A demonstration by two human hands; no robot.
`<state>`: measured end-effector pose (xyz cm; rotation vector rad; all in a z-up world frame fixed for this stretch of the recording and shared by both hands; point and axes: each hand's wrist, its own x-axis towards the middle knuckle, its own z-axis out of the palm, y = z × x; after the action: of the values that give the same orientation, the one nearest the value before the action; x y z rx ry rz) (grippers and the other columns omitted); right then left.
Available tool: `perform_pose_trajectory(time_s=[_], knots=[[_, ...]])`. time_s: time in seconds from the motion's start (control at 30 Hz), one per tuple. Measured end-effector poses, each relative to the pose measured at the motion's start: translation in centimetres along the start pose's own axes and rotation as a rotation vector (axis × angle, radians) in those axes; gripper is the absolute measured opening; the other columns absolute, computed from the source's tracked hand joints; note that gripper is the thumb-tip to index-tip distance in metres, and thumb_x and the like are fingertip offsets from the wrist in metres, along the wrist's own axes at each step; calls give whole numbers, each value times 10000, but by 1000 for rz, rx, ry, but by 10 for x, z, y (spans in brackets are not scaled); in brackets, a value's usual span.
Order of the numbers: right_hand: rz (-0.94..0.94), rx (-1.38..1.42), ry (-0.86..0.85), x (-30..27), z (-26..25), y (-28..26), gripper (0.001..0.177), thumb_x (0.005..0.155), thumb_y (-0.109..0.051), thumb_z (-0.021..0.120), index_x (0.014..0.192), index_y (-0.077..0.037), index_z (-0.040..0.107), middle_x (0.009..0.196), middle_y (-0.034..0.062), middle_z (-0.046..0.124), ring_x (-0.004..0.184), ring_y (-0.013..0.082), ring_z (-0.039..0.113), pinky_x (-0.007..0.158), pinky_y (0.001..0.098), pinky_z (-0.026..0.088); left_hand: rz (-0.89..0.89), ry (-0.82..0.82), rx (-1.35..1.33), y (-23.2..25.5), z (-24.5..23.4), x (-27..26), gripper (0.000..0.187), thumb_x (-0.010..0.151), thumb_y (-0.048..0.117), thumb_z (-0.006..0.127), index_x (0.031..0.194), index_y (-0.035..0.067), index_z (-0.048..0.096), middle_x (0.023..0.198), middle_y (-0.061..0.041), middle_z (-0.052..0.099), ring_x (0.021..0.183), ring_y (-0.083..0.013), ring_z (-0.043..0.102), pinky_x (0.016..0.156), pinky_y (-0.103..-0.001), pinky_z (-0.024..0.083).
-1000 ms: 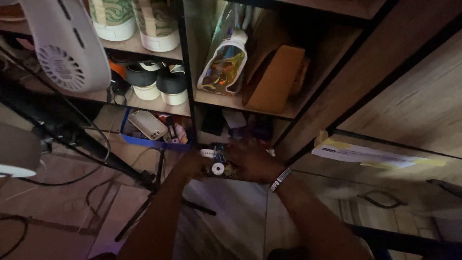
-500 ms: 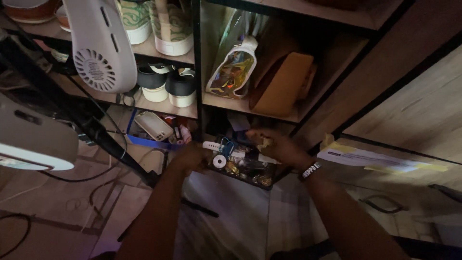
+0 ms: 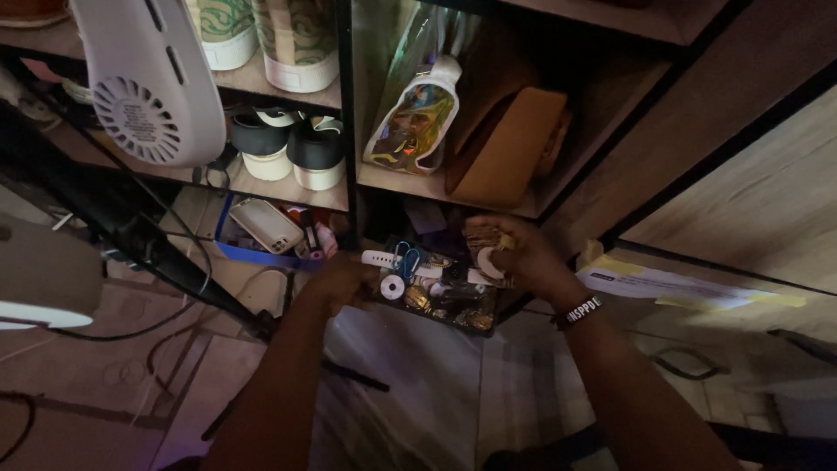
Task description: The user is sorting parts and reassembling a floor fan, focusing on attaching the grill.
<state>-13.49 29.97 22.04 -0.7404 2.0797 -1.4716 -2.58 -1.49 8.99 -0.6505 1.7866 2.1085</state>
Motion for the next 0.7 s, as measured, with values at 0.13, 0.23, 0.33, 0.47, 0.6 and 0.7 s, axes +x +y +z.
perform_pose_trajectory(time_s=[0.13, 0.23, 0.33, 0.47, 0.6, 0.7], knots=[[27, -247, -34, 0, 30, -7, 570, 812, 9, 688, 1345, -184, 622, 1336, 19, 681, 1181, 157, 668, 956, 326, 587, -2, 25, -11, -10, -1, 0, 239, 839, 174, 701, 1029, 30, 696, 849, -137, 713, 726, -283, 710, 654, -504, 627], [-272, -696, -93, -8, 73, -5, 471, 775, -123, 839, 1227, -156, 713, 1272, 79, 698, 1151, 249, 648, 1004, 406, 510, -41, 46, 149, -60, -14, 33, 245, 834, 164, 729, 969, -38, 702, 862, -153, 744, 752, -268, 751, 673, -449, 660], [-504, -985, -95, -24, 111, -18, 537, 625, -251, 905, 1125, -129, 755, 1222, 132, 698, 1137, 382, 602, 954, 556, 427, 380, -132, 983, -97, -21, 47, 329, 728, 71, 745, 1056, 84, 746, 929, -70, 743, 793, -224, 731, 690, -400, 620], [-289, -979, -139, -37, 135, 8, 345, 777, -158, 808, 1114, -141, 738, 1121, 85, 690, 1035, 282, 616, 916, 452, 468, -125, 71, 46, -71, 3, 3, 257, 811, 123, 760, 1027, -11, 718, 913, -145, 740, 784, -272, 727, 680, -433, 615], [-363, -921, -47, -44, 145, 13, 193, 788, -139, 790, 972, -128, 732, 1122, 80, 694, 1050, 283, 617, 897, 450, 495, -144, 35, 76, -73, 4, -3, 341, 827, 215, 779, 1091, 1, 744, 925, -137, 757, 769, -258, 732, 684, -423, 645], [-309, -937, -80, -47, 150, 6, 460, 741, -123, 796, 1186, -67, 693, 1099, 138, 668, 988, 317, 597, 859, 461, 489, -154, 25, 86, -70, 6, -6, 351, 827, 225, 778, 1098, 6, 740, 939, -139, 760, 771, -257, 732, 689, -424, 640]])
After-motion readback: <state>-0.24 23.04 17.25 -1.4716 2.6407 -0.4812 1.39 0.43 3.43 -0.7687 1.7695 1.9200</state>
